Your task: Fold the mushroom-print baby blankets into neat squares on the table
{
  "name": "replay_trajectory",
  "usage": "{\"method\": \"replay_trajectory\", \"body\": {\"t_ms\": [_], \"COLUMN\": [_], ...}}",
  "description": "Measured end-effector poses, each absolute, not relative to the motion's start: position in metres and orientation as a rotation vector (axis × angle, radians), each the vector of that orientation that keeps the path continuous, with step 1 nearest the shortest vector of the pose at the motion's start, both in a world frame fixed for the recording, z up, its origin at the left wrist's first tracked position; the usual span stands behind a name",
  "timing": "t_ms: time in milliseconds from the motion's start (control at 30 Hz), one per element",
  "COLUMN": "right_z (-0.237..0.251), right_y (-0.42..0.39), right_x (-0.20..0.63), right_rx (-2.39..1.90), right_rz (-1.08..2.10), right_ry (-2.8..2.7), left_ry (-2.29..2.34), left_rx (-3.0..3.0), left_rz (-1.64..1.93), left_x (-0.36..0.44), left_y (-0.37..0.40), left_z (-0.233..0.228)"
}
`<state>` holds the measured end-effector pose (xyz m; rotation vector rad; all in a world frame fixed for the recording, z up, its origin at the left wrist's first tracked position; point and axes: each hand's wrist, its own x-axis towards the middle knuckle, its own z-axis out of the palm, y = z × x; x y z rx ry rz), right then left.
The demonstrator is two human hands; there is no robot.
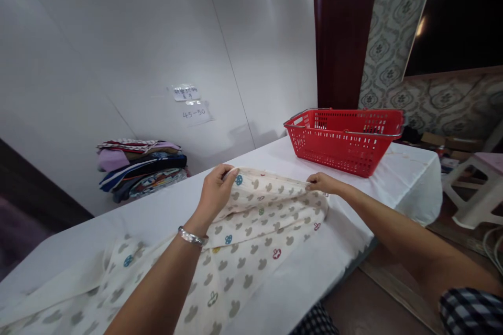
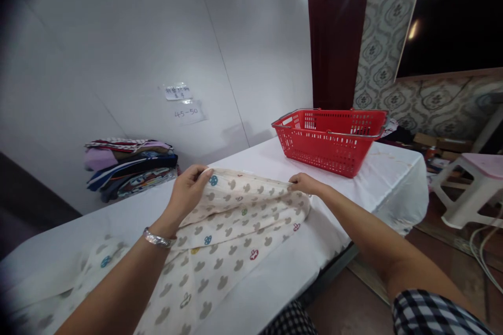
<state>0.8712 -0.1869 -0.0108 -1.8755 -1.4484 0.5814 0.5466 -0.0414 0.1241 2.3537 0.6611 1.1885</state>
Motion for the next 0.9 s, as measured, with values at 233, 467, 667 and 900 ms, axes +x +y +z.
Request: {"method": "replay_trajectory", "body": {"t_ms": [233, 467, 667, 900], "right_z": [-0.005, 0.045, 0.056, 0.043], "right_y": [-0.191, -0.19, -0.182, -0.21], "right_x": [0.854, 0.771, 0.713, 0.706], "right_rx": [-1.98, -1.472, -1.282, -1.348], "right_rz": [0.492, 0.593, 0.594, 0.638], "right_ry": [-1.548, -1.612, -1.464, -1.394], "left_ry": [0.571, 0.533, 0.5, 0.427], "left_rx": [2.389, 2.406, 2.411, 2.358], "left_rz": [1.002, 0.891, 0.878, 0.847], "left_x": [0.554, 0.557, 0.556, 0.538], "left_y": [-0.059, -0.078, -0.095, -0.115], "left_z": [0.106, 0.095, 0.083, 0.06]}}
